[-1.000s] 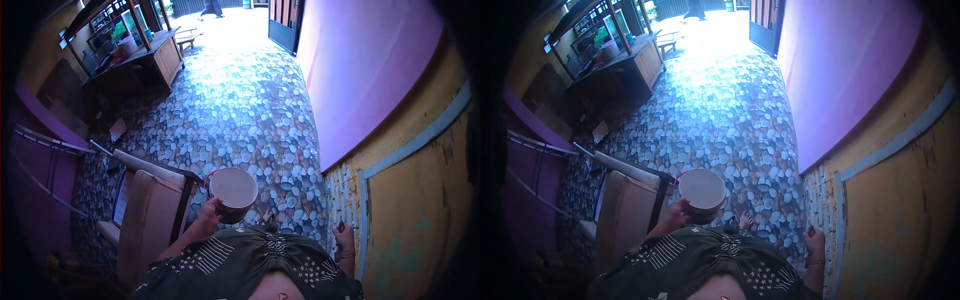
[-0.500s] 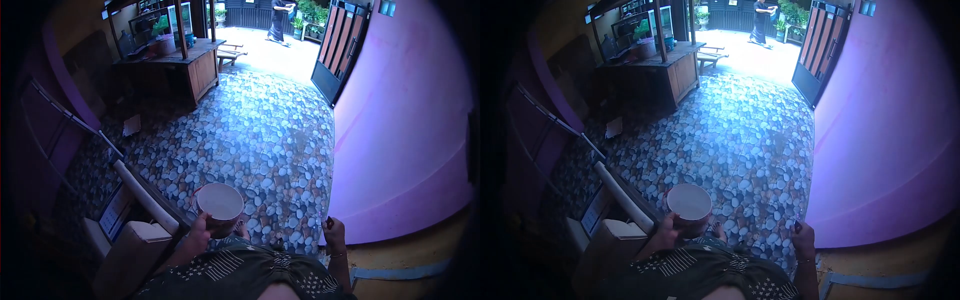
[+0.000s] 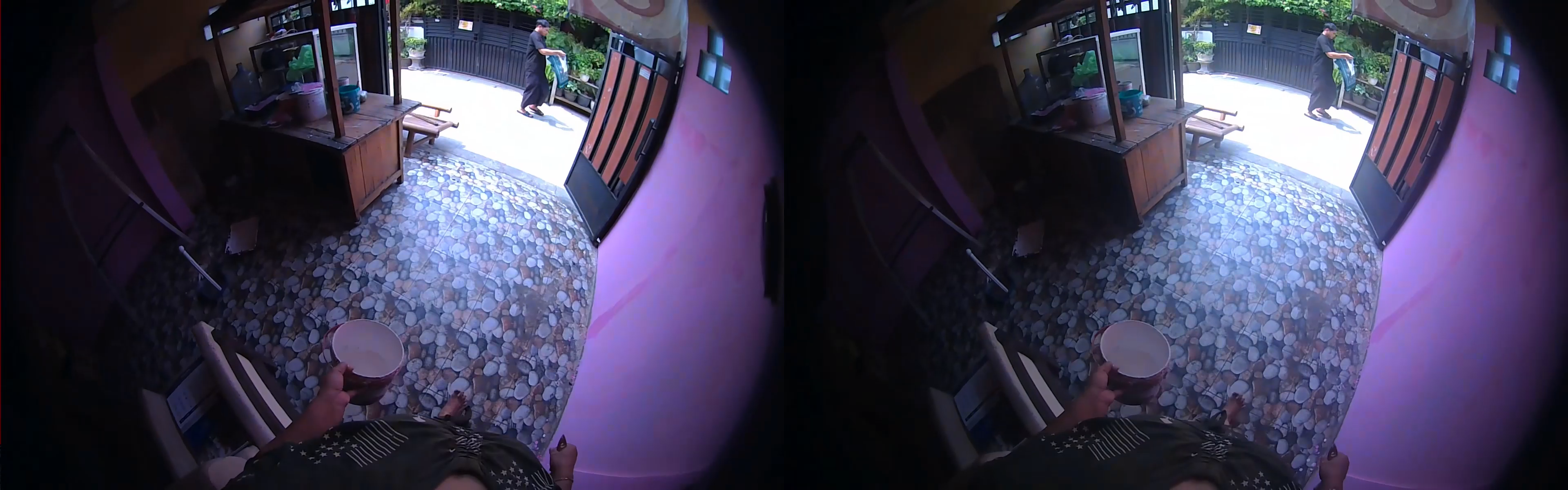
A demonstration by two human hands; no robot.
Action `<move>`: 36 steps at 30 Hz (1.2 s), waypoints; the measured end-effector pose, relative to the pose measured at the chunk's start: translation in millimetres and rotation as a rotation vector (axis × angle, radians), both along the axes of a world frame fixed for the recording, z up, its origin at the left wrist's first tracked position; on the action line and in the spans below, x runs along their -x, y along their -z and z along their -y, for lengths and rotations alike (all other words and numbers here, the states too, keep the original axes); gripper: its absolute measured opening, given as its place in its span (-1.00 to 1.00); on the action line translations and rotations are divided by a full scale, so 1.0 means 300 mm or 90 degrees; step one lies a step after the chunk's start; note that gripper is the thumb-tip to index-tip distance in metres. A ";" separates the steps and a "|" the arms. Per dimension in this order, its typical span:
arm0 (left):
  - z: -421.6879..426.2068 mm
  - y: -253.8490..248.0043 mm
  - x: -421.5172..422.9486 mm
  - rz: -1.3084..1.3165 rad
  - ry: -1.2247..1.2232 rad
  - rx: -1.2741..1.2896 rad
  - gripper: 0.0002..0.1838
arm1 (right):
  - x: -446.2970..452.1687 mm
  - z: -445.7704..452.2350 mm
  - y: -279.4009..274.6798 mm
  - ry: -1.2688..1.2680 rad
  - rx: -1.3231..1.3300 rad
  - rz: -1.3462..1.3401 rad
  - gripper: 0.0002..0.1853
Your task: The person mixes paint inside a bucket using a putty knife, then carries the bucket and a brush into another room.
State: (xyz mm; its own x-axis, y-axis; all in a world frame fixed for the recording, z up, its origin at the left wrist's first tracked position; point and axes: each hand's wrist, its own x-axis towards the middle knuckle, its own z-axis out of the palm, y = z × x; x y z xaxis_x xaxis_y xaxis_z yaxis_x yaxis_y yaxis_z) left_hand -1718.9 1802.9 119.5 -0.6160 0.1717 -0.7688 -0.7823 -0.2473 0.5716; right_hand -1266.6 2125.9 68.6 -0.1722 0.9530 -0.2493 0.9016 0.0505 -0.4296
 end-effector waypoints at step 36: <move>-0.448 0.076 1.477 0.063 -0.419 0.030 -0.49 | 2.969 -1.207 -0.457 -0.505 0.127 -0.146 -0.66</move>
State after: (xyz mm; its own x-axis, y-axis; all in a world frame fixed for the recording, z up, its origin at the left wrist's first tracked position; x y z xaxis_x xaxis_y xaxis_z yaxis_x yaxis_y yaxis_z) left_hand -2162.1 1937.2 96.6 -0.5073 -0.2516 -0.8242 -0.5259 -0.6674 0.5273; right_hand -2157.4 2487.9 205.7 -0.8379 0.4702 -0.2773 0.5204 0.5347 -0.6658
